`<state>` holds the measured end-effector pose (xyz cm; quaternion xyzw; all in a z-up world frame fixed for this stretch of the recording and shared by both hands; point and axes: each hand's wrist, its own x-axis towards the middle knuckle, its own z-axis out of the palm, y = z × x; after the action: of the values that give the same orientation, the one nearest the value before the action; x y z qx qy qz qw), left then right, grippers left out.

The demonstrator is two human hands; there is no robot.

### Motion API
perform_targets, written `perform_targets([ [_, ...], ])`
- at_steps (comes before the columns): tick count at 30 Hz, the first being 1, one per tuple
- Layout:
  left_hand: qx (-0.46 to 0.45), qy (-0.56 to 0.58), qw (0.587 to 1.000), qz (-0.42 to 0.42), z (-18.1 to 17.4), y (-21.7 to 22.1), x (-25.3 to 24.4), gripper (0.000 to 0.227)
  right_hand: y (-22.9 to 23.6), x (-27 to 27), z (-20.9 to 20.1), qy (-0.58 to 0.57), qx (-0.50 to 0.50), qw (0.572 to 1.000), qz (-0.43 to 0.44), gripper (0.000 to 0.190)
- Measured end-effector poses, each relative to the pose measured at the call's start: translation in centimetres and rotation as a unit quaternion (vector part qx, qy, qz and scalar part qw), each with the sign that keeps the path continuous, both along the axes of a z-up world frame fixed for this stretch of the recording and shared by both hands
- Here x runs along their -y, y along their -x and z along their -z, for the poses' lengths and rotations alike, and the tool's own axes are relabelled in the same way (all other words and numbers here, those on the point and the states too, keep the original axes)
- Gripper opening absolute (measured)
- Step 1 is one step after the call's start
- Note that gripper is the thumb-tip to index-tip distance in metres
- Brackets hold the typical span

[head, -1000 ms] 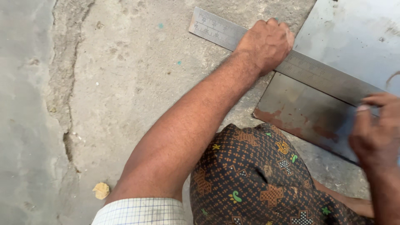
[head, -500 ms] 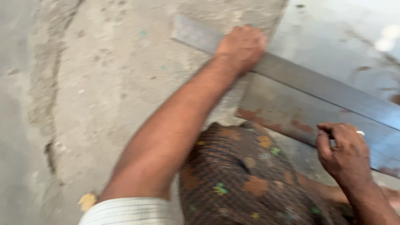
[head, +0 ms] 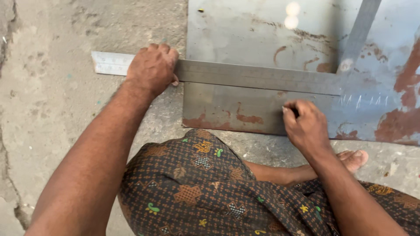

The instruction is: The person uses a metal square ruler and a white marking tool to draw straight lines on a large, rusty metal sheet. They repeatedly reposition the ruler and draw lines to create a pattern of parallel marks on the surface.

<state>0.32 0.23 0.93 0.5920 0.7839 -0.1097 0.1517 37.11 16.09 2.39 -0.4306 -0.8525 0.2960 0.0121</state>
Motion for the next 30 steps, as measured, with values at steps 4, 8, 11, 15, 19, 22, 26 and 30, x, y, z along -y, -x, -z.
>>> perform_targets([
  [4, 0.000, 0.009, 1.000, -0.010, -0.1, -0.2, 0.0, 0.059, 2.4, -0.5, 0.7, 0.034, -0.023, 0.997, 0.069, 0.022],
  [8, -0.014, 0.015, 1.000, -0.014, 0.3, -0.4, 0.0, 0.059, 4.0, -0.1, 0.7, 0.094, -0.037, 0.987, 0.127, 0.021],
  [11, -0.003, 0.016, 1.000, -0.017, 0.3, -0.2, 0.2, 0.056, 4.8, 0.6, 1.2, 0.077, -0.081, 0.988, 0.110, 0.019],
  [15, 0.003, -0.006, 1.000, -0.010, 0.4, 0.0, 0.4, 0.057, 5.1, 1.0, 2.0, 0.081, -0.100, 0.985, 0.115, 0.019],
  [19, 0.009, -0.020, 1.000, -0.003, 0.7, 0.1, 0.5, 0.062, 5.0, 0.9, 2.7, 0.082, -0.107, 0.984, 0.119, 0.019],
  [22, 0.006, -0.022, 1.000, -0.001, 0.9, 0.2, 0.5, 0.064, 5.0, 0.8, 2.9, 0.085, -0.098, 0.984, 0.124, 0.018],
  [26, 0.006, -0.022, 1.000, -0.005, 1.1, 0.2, 0.7, 0.063, 5.0, 0.9, 3.2, 0.077, -0.102, 0.985, 0.113, 0.017],
  [30, -0.010, -0.017, 1.000, -0.005, 1.3, 0.0, 0.6, 0.063, 4.9, 1.0, 3.4, 0.054, -0.111, 0.989, 0.087, 0.017],
])
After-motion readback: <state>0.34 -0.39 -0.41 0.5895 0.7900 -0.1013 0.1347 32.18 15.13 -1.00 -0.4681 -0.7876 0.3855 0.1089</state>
